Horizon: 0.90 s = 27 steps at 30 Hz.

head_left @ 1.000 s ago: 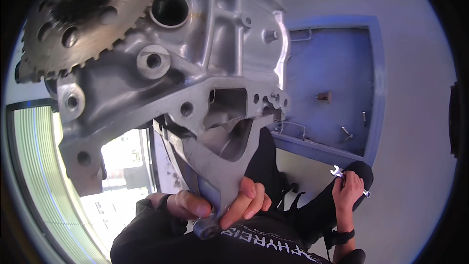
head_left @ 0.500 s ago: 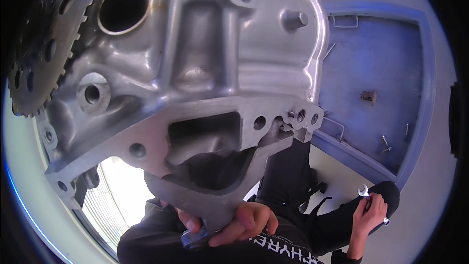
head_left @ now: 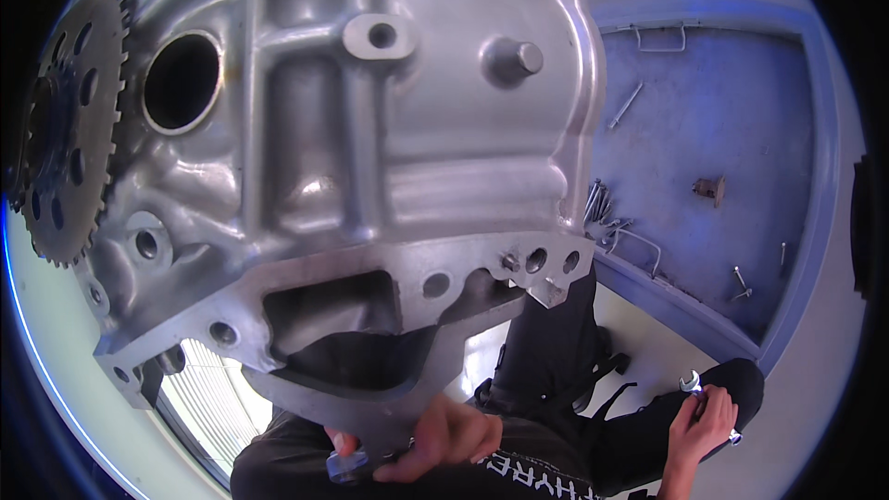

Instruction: The recorder uses various wrenches and hand tools to remove components from an internal combustion engine block mounted on a stand.

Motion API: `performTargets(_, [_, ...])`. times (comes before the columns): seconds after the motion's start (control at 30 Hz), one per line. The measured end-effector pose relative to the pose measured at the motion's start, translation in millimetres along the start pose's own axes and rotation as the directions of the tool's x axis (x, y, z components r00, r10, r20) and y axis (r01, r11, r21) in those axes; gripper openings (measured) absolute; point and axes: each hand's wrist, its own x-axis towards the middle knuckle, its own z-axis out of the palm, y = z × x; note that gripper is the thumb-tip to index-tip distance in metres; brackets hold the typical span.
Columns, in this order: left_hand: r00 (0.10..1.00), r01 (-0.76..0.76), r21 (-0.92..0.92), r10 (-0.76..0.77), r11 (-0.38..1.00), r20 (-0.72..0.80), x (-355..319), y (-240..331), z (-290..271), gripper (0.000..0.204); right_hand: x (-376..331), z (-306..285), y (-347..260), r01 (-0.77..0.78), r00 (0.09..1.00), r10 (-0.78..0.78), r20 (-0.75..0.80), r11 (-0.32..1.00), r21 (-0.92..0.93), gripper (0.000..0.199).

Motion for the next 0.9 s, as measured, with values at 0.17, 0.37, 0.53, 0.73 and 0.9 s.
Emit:
performTargets(0.17, [0.998, -0.043, 0.015, 0.044, 0.999, -0.054, -0.3, -1.9, 10.8, 0.049, 2.0, 2.8, -2.0, 0.007, 1.0, -0.007, 0.016, 1.0, 0.011, 0.008])
performTargets(0.37, [0.982, -0.163, -0.028, 0.159, 0.986, -0.101, -13.4, -23.6, 8.5, 0.054, -2.5, -1.2, -0.5, -0.009, 1.0, 0.01, 0.012, 1.0, -0.023, 0.008])
performTargets(0.53, [0.98, -0.169, -0.036, 0.165, 0.985, -0.108, -17.4, -25.5, 7.5, 0.056, -2.5, -0.3, 0.3, 0.009, 1.0, -0.008, 0.013, 0.999, -0.031, 0.009])
performTargets(0.73, [0.999, -0.046, 0.016, 0.047, 0.999, -0.015, -13.1, -14.0, 3.7, 0.046, 1.7, 1.4, -1.6, 0.028, 1.0, -0.028, 0.007, 1.0, -0.004, 0.008])
performTargets(0.9, [0.992, 0.084, 0.04, -0.088, 0.996, 0.089, -12.5, -3.1, -3.7, 0.049, 1.4, -1.3, -4.3, 0.04, 0.999, -0.041, -0.034, 0.999, -0.016, 0.008])
